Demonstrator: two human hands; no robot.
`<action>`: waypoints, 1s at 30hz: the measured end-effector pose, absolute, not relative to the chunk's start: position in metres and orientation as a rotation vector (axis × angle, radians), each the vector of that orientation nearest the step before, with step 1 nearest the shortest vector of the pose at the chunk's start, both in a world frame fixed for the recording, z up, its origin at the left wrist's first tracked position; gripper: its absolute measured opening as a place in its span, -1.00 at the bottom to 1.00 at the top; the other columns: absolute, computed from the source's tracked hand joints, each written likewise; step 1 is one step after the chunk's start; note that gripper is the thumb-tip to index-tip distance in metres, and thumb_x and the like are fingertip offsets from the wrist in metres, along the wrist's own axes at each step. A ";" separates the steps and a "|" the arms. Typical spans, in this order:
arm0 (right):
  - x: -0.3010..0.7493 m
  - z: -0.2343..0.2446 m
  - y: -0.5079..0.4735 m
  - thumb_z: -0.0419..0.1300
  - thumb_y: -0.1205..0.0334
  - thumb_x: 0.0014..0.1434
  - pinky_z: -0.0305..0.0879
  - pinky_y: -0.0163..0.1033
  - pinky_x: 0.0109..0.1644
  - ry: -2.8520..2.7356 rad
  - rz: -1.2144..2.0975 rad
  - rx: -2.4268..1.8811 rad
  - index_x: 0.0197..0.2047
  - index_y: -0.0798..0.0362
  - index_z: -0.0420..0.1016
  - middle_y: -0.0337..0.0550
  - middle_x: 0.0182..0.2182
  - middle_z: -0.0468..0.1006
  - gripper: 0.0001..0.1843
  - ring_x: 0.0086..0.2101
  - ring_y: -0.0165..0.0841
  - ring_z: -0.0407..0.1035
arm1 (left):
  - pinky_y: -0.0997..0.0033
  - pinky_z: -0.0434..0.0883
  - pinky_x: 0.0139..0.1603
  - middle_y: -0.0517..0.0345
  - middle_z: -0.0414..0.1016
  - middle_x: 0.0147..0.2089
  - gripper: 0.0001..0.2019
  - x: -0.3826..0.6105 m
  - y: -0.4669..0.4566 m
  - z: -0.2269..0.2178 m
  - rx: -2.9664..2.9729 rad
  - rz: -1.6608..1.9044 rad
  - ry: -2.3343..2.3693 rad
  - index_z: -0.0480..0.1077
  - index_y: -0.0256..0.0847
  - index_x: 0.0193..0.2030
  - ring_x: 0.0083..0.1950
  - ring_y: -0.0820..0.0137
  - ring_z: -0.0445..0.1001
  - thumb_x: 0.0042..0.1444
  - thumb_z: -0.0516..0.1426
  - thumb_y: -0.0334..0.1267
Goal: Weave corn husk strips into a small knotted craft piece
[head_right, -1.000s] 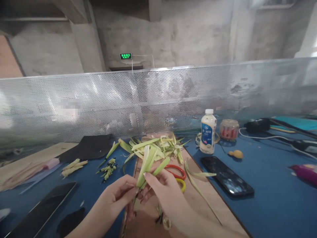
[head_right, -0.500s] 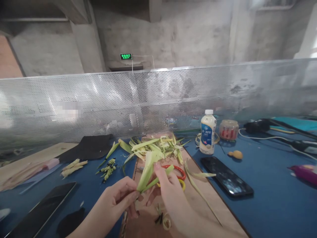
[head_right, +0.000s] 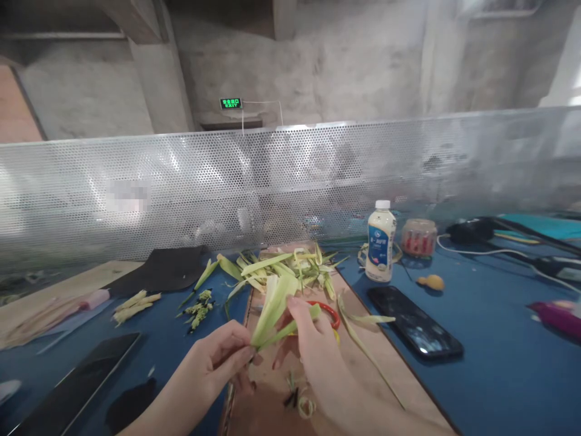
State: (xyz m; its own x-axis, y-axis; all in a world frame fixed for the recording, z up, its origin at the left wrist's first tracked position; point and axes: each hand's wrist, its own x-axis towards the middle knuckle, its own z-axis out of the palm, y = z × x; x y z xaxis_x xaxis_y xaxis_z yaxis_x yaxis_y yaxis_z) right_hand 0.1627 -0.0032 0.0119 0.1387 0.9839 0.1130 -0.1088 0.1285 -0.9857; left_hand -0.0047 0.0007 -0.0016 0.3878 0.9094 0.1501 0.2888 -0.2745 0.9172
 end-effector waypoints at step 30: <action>0.157 0.037 -0.018 0.01 0.19 0.02 0.26 -0.37 -0.55 -1.298 1.054 -1.103 -0.39 0.05 0.37 -0.27 -0.57 0.39 -0.84 -0.59 -0.43 0.27 | 0.53 0.28 -0.38 0.28 0.38 -0.47 -0.83 -0.003 -0.003 0.005 1.898 0.931 1.083 0.25 -0.21 -0.38 -0.50 0.50 0.42 0.15 -0.04 -0.20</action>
State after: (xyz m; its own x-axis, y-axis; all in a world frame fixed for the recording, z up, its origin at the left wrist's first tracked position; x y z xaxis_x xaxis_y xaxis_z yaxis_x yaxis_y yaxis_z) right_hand 0.1570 -0.0177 0.0368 0.0115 0.9841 0.1773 0.0285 0.1769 -0.9838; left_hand -0.0028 -0.0028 0.0051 0.3781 0.8985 0.2228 0.3548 -0.3629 0.8616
